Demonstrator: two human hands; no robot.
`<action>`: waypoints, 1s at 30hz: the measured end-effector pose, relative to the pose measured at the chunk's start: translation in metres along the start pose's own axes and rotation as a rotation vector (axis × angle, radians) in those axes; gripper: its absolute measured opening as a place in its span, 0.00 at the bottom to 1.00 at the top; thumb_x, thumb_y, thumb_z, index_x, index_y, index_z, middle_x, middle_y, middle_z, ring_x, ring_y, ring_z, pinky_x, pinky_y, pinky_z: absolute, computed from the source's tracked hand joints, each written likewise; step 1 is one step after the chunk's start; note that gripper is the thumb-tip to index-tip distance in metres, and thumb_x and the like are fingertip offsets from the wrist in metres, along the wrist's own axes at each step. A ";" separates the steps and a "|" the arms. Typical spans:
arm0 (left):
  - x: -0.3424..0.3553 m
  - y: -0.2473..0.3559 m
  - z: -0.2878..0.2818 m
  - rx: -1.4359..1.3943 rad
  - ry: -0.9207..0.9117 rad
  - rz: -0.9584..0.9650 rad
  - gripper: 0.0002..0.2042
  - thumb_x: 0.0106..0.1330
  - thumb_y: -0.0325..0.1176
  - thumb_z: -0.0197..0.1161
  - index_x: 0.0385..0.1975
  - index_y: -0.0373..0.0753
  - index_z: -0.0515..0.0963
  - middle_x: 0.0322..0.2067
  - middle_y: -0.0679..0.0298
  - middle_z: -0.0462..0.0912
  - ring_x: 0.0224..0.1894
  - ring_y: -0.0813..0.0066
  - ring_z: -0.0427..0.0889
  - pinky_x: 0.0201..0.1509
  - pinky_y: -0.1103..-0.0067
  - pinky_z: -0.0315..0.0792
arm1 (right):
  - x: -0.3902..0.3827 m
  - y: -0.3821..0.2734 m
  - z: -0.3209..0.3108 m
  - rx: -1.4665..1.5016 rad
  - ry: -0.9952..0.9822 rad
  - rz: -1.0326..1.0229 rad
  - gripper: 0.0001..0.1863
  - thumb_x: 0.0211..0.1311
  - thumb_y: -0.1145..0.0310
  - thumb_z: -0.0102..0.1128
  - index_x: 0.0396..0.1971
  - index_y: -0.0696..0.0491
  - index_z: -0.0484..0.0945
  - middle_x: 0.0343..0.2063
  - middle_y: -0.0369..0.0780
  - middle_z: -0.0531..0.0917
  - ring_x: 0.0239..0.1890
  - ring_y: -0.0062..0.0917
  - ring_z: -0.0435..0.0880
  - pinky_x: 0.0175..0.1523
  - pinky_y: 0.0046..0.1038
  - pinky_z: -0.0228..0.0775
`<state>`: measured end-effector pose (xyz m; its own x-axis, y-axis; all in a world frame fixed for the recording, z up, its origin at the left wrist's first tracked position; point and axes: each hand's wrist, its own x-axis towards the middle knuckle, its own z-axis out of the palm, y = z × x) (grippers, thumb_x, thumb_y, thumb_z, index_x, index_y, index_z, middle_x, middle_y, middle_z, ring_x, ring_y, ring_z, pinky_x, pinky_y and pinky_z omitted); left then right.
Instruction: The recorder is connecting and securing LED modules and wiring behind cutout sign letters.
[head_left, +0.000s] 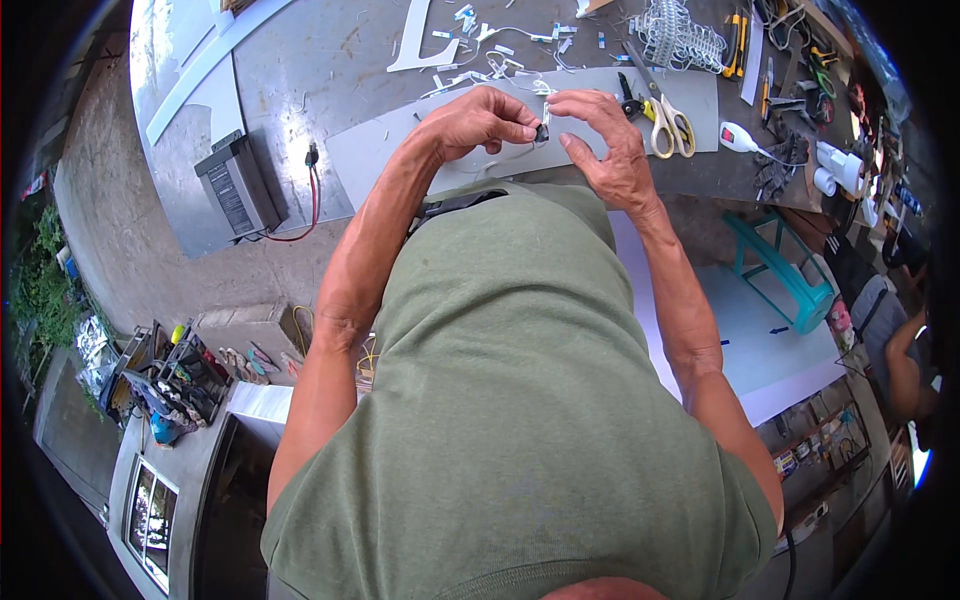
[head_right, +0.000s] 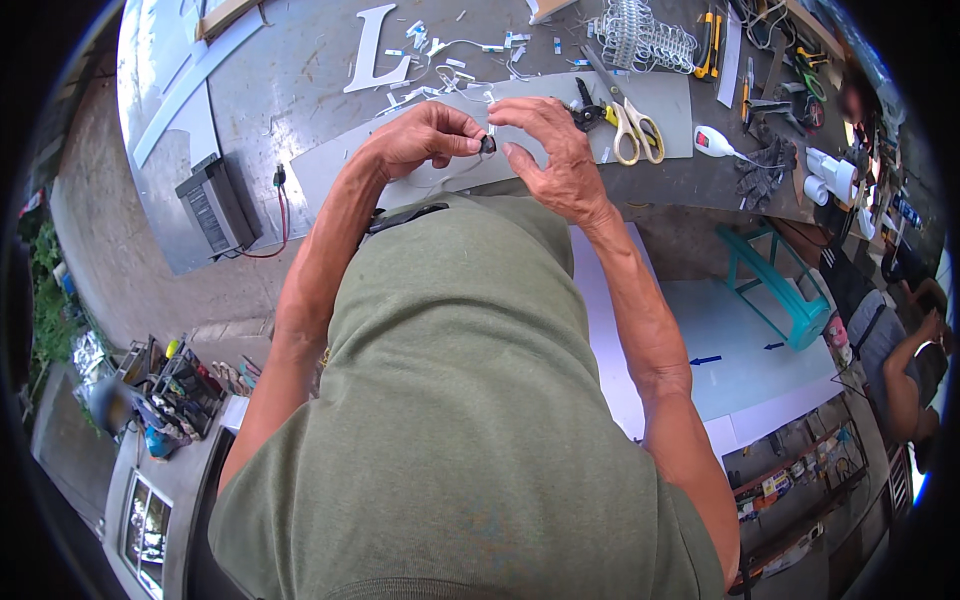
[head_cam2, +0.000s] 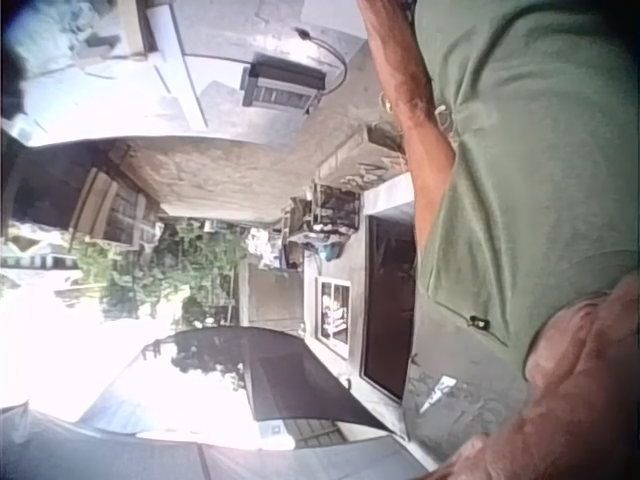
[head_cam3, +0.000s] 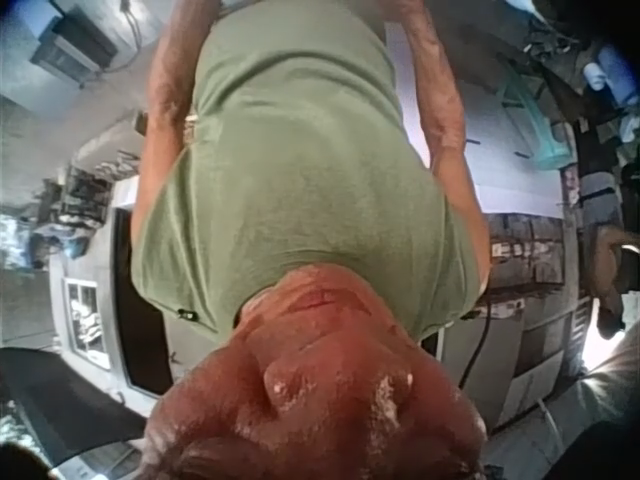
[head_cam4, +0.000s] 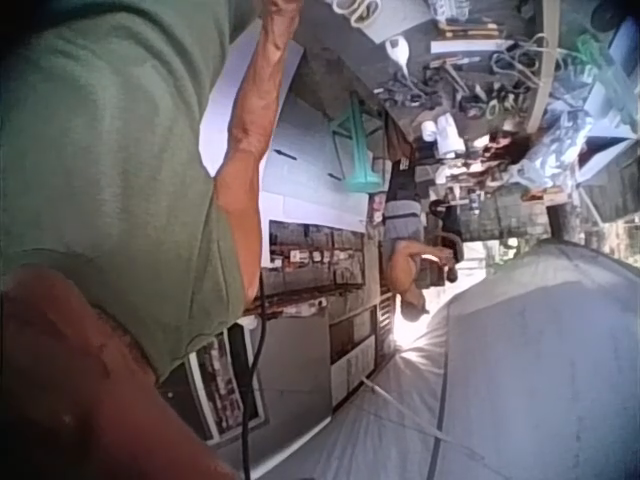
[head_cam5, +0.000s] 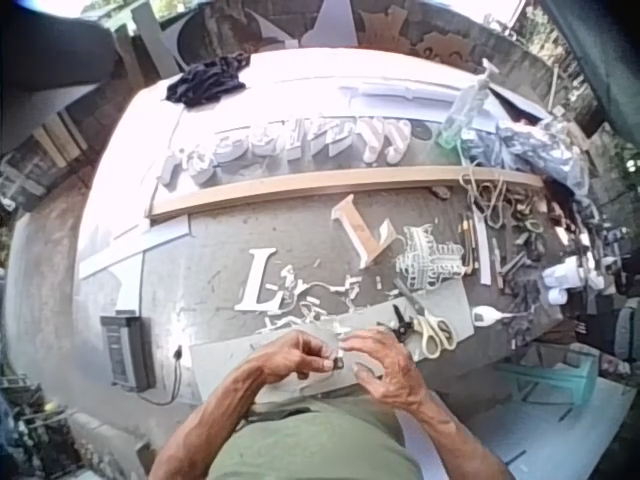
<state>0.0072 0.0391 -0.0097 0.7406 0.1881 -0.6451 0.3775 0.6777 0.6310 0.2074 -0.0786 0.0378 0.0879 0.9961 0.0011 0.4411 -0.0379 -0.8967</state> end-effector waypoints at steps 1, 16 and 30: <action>0.000 0.001 0.000 0.054 -0.033 0.003 0.06 0.62 0.32 0.72 0.36 0.39 0.85 0.27 0.74 0.83 0.26 0.87 0.68 0.28 0.83 0.60 | 0.005 0.001 -0.001 -0.088 -0.067 -0.125 0.22 0.52 0.77 0.67 0.49 0.48 0.80 0.51 0.37 0.82 0.53 0.32 0.79 0.57 0.35 0.70; -0.002 -0.002 0.000 0.204 -0.104 -0.026 0.11 0.61 0.41 0.73 0.33 0.40 0.87 0.27 0.74 0.84 0.26 0.86 0.67 0.29 0.82 0.59 | 0.005 0.018 -0.009 -0.160 -0.346 -0.150 0.17 0.51 0.65 0.74 0.43 0.48 0.83 0.33 0.31 0.84 0.44 0.25 0.78 0.55 0.33 0.61; -0.007 -0.003 0.004 0.149 -0.089 -0.006 0.11 0.63 0.41 0.73 0.32 0.39 0.87 0.26 0.71 0.85 0.27 0.85 0.70 0.29 0.83 0.60 | -0.008 0.009 0.001 -0.260 -0.234 -0.118 0.12 0.52 0.66 0.75 0.38 0.48 0.86 0.33 0.31 0.85 0.43 0.24 0.80 0.56 0.33 0.62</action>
<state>0.0030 0.0329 -0.0060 0.7818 0.1164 -0.6126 0.4551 0.5649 0.6883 0.2099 -0.0864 0.0299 -0.1703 0.9849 -0.0300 0.6511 0.0896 -0.7536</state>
